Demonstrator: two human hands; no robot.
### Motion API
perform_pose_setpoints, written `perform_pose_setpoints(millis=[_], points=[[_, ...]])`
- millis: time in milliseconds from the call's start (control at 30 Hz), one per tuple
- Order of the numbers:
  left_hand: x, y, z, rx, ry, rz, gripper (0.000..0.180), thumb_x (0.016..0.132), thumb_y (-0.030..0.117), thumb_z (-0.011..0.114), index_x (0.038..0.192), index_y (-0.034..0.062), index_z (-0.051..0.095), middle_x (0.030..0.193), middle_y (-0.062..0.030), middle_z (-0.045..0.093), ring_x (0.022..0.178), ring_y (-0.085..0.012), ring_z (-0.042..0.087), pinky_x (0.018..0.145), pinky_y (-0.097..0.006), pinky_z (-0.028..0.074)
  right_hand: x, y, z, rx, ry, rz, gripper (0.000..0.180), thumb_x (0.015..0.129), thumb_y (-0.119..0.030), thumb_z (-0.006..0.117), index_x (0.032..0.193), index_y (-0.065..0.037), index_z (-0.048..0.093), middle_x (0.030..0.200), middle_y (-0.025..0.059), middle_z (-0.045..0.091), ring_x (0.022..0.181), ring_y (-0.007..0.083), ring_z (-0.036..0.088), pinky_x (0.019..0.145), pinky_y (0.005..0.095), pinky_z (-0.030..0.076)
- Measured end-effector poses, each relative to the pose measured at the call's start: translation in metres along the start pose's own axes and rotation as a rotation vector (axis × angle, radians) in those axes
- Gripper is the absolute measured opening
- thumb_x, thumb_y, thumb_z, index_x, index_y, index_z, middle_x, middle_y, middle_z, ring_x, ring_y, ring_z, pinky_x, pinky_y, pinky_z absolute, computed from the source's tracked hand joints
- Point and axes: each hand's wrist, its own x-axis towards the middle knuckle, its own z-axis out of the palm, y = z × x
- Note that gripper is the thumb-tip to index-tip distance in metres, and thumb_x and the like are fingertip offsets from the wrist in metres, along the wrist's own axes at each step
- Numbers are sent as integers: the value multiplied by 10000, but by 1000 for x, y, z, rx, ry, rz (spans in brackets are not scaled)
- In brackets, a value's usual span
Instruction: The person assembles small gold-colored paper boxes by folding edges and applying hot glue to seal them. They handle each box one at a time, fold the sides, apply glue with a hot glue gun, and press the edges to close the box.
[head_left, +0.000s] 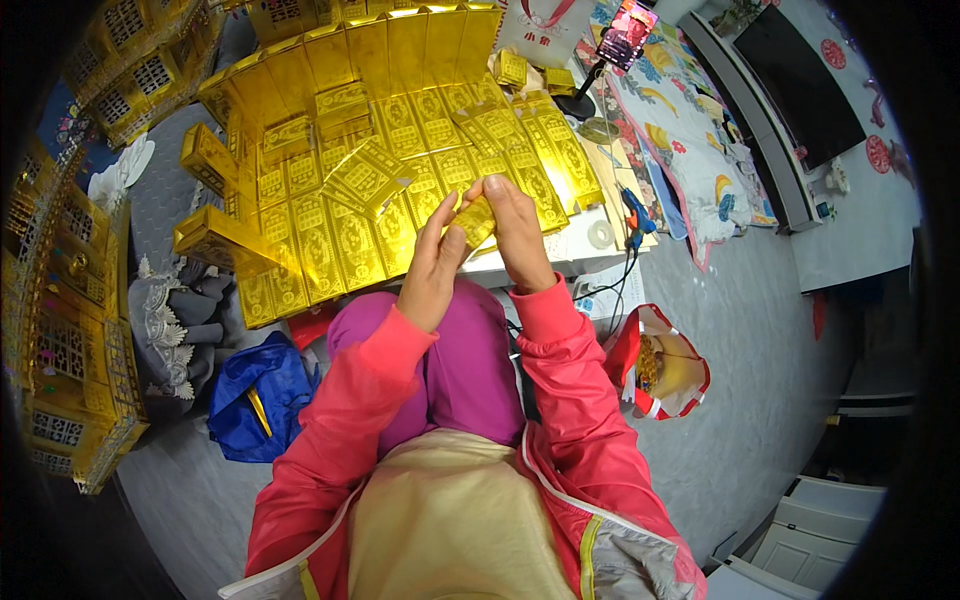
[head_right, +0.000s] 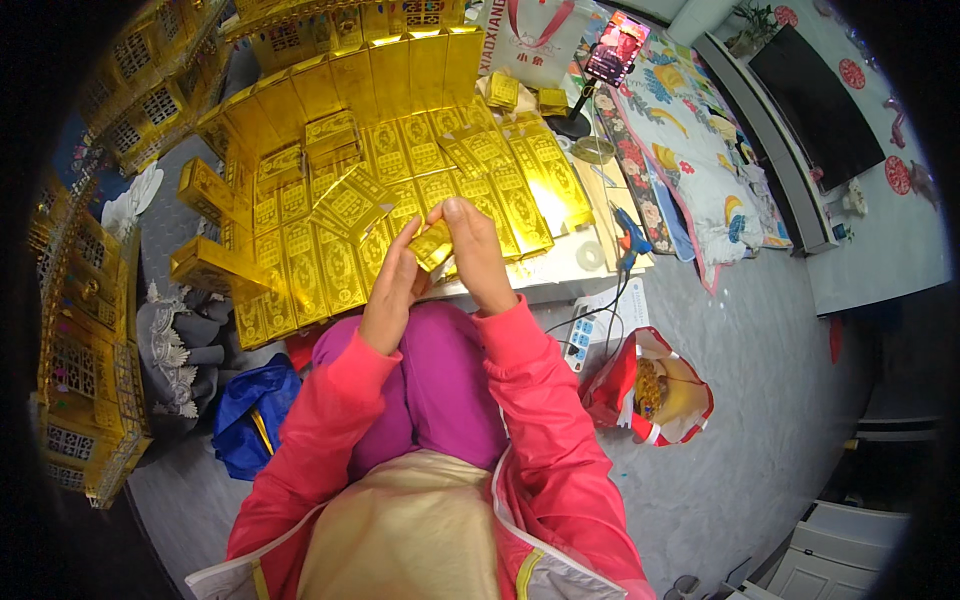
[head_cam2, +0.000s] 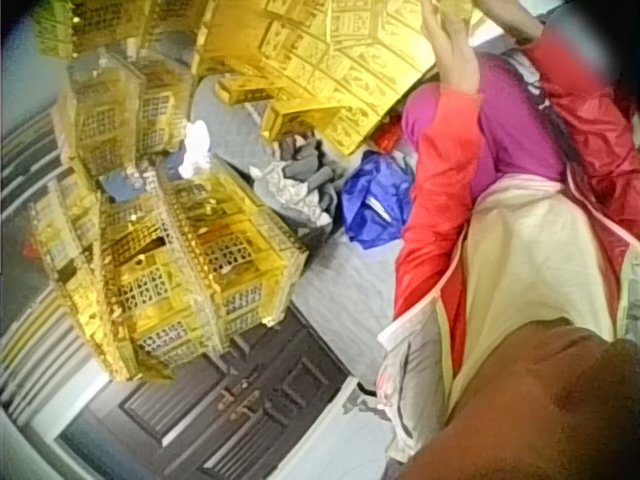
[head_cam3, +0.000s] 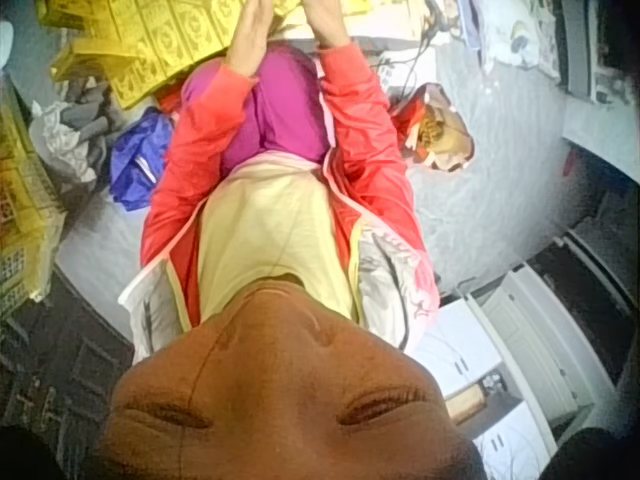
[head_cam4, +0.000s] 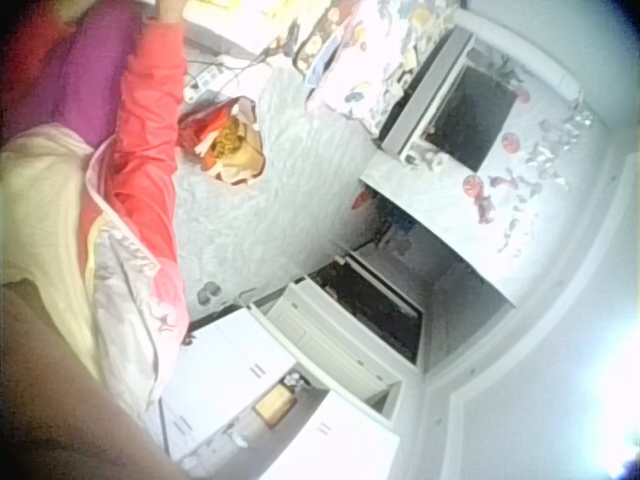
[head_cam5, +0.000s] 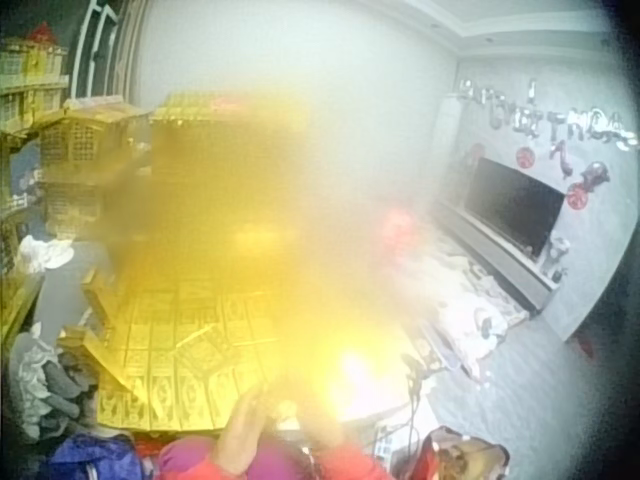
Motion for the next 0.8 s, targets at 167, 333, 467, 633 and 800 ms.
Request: perform_pose_setpoints(millis=[167, 333, 467, 633, 800], points=[[-2, 17, 5, -567, -51, 14, 589, 1000, 416, 488, 1485, 108, 355, 1425, -88, 442, 1288, -219, 465, 1065, -402, 403, -22, -26, 23, -133, 60, -201, 318, 1015, -296, 492, 1136, -9, 560, 1016, 98, 607, 955, 198, 573, 861, 311, 447], [-5, 23, -5, -913, -107, 17, 594, 950, 399, 520, 1444, 89, 408, 1386, -116, 504, 1248, -292, 515, 1091, -478, 387, -43, -49, 40, -482, 50, -510, 537, 843, -265, 696, 1285, -36, 495, 1189, 162, 548, 1106, 344, 511, 982, 414, 364], [-11, 20, -16, -977, -136, -43, 603, 935, 423, 520, 1411, 60, 438, 1362, -135, 529, 1240, -299, 523, 1094, -480, 381, -51, -59, 48, -583, 80, -581, 544, 821, -276, 718, 1265, -34, 517, 1185, 167, 552, 1102, 362, 508, 981, 435, 359], [-16, 19, -20, -912, -171, -50, 643, 902, 481, 553, 1383, 66, 452, 1331, -130, 545, 1214, -289, 530, 1064, -454, 408, -58, -66, 55, -599, 122, -593, 512, 836, -276, 703, 1251, -31, 531, 1183, 174, 555, 1110, 365, 510, 988, 447, 356], [-16, 23, -8, -768, -72, -17, 646, 905, 415, 584, 1393, 24, 422, 1329, -139, 527, 1211, -256, 526, 1072, -420, 411, -59, -61, 54, -547, 236, -512, 374, 920, -241, 604, 1214, -13, 566, 1171, 177, 574, 1109, 340, 525, 979, 410, 386]])
